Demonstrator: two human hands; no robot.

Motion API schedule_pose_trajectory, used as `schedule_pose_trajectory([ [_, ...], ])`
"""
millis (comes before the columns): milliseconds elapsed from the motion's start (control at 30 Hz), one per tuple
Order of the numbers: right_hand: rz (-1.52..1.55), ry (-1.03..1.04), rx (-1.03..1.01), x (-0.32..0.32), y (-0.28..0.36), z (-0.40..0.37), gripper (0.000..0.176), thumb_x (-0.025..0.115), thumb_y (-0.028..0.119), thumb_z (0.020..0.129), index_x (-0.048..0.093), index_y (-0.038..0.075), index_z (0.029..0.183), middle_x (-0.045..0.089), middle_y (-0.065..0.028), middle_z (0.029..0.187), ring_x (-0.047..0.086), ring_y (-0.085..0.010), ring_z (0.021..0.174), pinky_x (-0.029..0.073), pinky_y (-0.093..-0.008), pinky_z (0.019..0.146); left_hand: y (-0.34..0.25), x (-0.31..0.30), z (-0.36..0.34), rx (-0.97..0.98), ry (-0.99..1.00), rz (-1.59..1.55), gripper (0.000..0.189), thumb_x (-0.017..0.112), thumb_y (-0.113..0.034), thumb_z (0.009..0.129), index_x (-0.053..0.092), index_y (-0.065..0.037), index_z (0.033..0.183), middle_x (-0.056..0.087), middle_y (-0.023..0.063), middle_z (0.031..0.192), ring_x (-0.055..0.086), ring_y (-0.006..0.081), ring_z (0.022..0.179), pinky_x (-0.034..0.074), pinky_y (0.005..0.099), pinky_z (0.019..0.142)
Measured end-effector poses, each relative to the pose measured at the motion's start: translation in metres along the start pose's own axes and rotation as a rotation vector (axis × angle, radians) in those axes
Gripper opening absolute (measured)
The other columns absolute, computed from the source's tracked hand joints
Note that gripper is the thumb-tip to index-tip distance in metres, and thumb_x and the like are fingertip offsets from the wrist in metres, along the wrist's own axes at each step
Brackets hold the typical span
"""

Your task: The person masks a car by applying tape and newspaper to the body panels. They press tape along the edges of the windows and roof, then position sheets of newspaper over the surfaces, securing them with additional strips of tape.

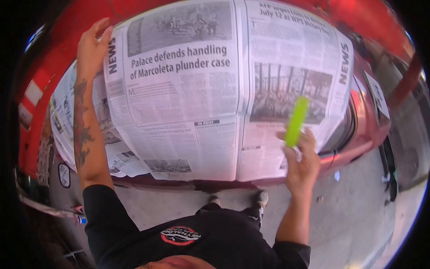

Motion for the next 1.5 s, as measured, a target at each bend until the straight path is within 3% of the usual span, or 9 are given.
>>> schedule_pose_trajectory([
  [167, 0.01, 0.222, -0.086, 0.08, 0.055, -0.028, 0.025, 0.066, 0.004, 0.089, 0.064, 0.005, 0.114, 0.073, -0.0069, 0.108, 0.064, -0.0233, 0.113, 0.028, -0.0489, 0.112, -0.134, -0.034, -0.117, 0.45, 0.242, -0.674, 0.037, 0.076, -0.004, 0.079, 0.065, -0.004, 0.114, 0.071, 0.0071, 0.09, 0.068, 0.0168, 0.077, 0.053, 0.0294, 0.071],
  [333, -0.08, 0.17, -0.174, 0.091, 0.089, -0.062, 0.028, 0.074, 0.002, 0.078, 0.065, 0.004, 0.105, 0.069, -0.0084, 0.097, 0.066, -0.0275, 0.096, 0.037, -0.0467, 0.104, -0.165, -0.06, -0.186, 0.194, 0.742, -1.023, 0.029, 0.075, 0.0, 0.079, 0.061, -0.002, 0.104, 0.069, 0.0081, 0.077, 0.067, 0.0162, 0.067, 0.052, 0.0281, 0.064],
  [533, -0.115, 0.157, -0.091, 0.094, 0.09, -0.129, 0.031, 0.077, 0.007, 0.07, 0.064, 0.003, 0.099, 0.064, -0.011, 0.079, 0.062, -0.0327, 0.073, 0.048, -0.0416, 0.068, -0.181, -0.059, -0.281, -0.033, 0.689, -1.13, 0.016, 0.071, -0.003, 0.083, 0.059, -0.002, 0.094, 0.066, 0.0072, 0.071, 0.063, 0.0137, 0.061, 0.05, 0.0268, 0.058],
  [667, -0.082, 0.178, 0.043, 0.101, 0.09, -0.188, 0.027, 0.077, 0.008, 0.072, 0.064, 0.003, 0.095, 0.064, -0.0116, 0.078, 0.062, -0.0329, 0.073, 0.048, -0.0428, 0.068, -0.174, -0.066, -0.337, -0.067, 0.889, -1.147, 0.013, 0.067, -0.002, 0.085, 0.056, -0.002, 0.079, 0.055, 0.0033, 0.064, 0.055, 0.0072, 0.06, 0.045, 0.0256, 0.056],
  [800, -0.094, 0.201, 0.129, 0.118, 0.09, -0.233, 0.026, 0.077, 0.01, 0.074, 0.064, 0.005, 0.096, 0.065, -0.0105, 0.08, 0.063, -0.0325, 0.073, 0.048, -0.0427, 0.068, -0.162, -0.077, -0.372, -0.21, 1.123, -1.164, 0.027, 0.065, -0.004, 0.089, 0.053, -0.001, 0.114, 0.068, 0.0128, 0.086, 0.067, 0.0146, 0.074, 0.052, 0.0293, 0.065],
  [933, -0.181, 0.273, 0.214, 0.122, 0.098, -0.244, 0.026, 0.077, 0.009, 0.075, 0.064, 0.003, 0.096, 0.067, -0.0117, 0.082, 0.062, -0.0347, 0.072, 0.048, -0.0421, 0.069, -0.145, -0.084, -0.396, -0.034, 0.961, -1.09, 0.016, 0.064, -0.002, 0.088, 0.062, 0.001, 0.104, 0.07, 0.0163, 0.093, 0.07, 0.0317, 0.084, 0.055, 0.0344, 0.071],
  [1233, -0.03, 0.472, 0.147, 0.178, 0.113, -0.238, 0.021, 0.074, 0.009, 0.076, 0.062, 0.002, 0.093, 0.062, -0.0124, 0.077, 0.06, -0.0357, 0.074, 0.047, -0.0452, 0.068, -0.056, -0.065, -0.393, 0.262, 0.917, -1.117, 0.021, 0.074, -0.004, 0.073, 0.059, -0.005, 0.087, 0.063, 0.0086, 0.074, 0.062, 0.0263, 0.063, 0.048, 0.0367, 0.056],
  [1467, 0.143, 0.126, 0.211, 0.27, 0.16, -0.192, 0.031, 0.07, 0.012, 0.088, 0.061, 0.0, 0.115, 0.068, -0.018, 0.098, 0.063, -0.0376, 0.104, 0.045, -0.046, 0.101, 0.036, -0.05, -0.229, 0.38, 0.939, -1.154, 0.013, 0.069, -0.008, 0.085, 0.057, -0.002, 0.087, 0.059, 0.012, 0.077, 0.059, 0.0282, 0.071, 0.047, 0.038, 0.064],
  [1500, 0.208, 0.11, 0.221, 0.279, 0.166, -0.189, 0.028, 0.069, 0.012, 0.088, 0.061, 0.0, 0.113, 0.068, -0.0175, 0.099, 0.063, -0.0358, 0.105, 0.043, -0.0464, 0.103, 0.053, -0.05, -0.187, 0.416, 0.846, -1.008, 0.007, 0.066, -0.008, 0.089, 0.061, -0.003, 0.089, 0.065, 0.0068, 0.086, 0.063, 0.0155, 0.082, 0.05, 0.0285, 0.075],
])
Point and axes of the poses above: each hand's wrist, its own z-axis towards the middle knuckle, its own x-axis out of the palm, y = z × x, the point moved 2 cm from there along z, towards the middle knuckle
